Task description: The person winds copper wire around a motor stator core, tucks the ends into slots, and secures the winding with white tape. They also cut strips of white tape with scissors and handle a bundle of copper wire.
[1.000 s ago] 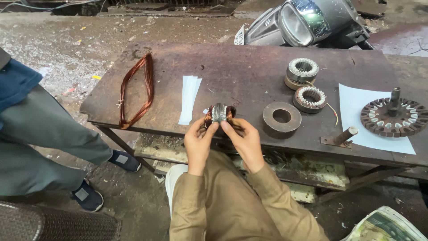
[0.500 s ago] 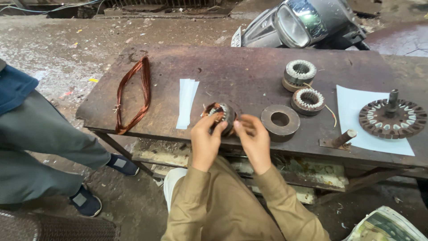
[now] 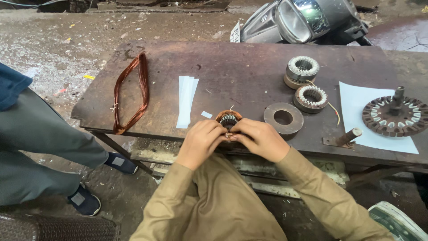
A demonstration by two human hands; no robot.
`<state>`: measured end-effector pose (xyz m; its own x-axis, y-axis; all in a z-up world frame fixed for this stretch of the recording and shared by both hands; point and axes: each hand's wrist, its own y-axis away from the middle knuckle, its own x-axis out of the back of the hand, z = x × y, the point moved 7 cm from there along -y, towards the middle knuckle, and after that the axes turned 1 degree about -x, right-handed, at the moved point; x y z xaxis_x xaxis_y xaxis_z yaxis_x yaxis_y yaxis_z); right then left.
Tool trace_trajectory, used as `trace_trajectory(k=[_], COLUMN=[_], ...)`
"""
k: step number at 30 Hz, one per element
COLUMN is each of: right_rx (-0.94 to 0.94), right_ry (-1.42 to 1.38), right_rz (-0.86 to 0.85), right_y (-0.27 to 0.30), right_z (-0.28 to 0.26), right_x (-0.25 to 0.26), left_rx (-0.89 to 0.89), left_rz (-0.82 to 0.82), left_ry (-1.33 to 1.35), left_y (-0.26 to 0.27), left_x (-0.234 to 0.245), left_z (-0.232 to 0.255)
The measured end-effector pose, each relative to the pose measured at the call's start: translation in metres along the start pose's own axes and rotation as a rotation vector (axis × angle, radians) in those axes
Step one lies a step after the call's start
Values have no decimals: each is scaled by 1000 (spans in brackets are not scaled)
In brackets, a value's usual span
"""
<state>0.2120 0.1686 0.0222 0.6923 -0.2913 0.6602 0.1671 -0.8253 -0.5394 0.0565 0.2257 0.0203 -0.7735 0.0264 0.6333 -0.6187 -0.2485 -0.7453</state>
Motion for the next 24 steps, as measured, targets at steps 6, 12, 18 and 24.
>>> trace_trajectory(k=[6,12,18,24], right_rx=[14,-56,-195,-7], right_ry=[169,-123,-85,-54], right_rz=[137,-94,-73,-13], right_y=[3,1,-2,-16], right_z=[3,15,30,27], right_x=[-11,-13,-9,-4], left_rx=[67,177,246,324], left_rz=[148,-84,-200,-231], left_ry=[-52,320,192,236], left_y=[10,-2,-16,-27], left_x=[-19,-7,-21,-25], left_z=[-5,-19,-10,-29])
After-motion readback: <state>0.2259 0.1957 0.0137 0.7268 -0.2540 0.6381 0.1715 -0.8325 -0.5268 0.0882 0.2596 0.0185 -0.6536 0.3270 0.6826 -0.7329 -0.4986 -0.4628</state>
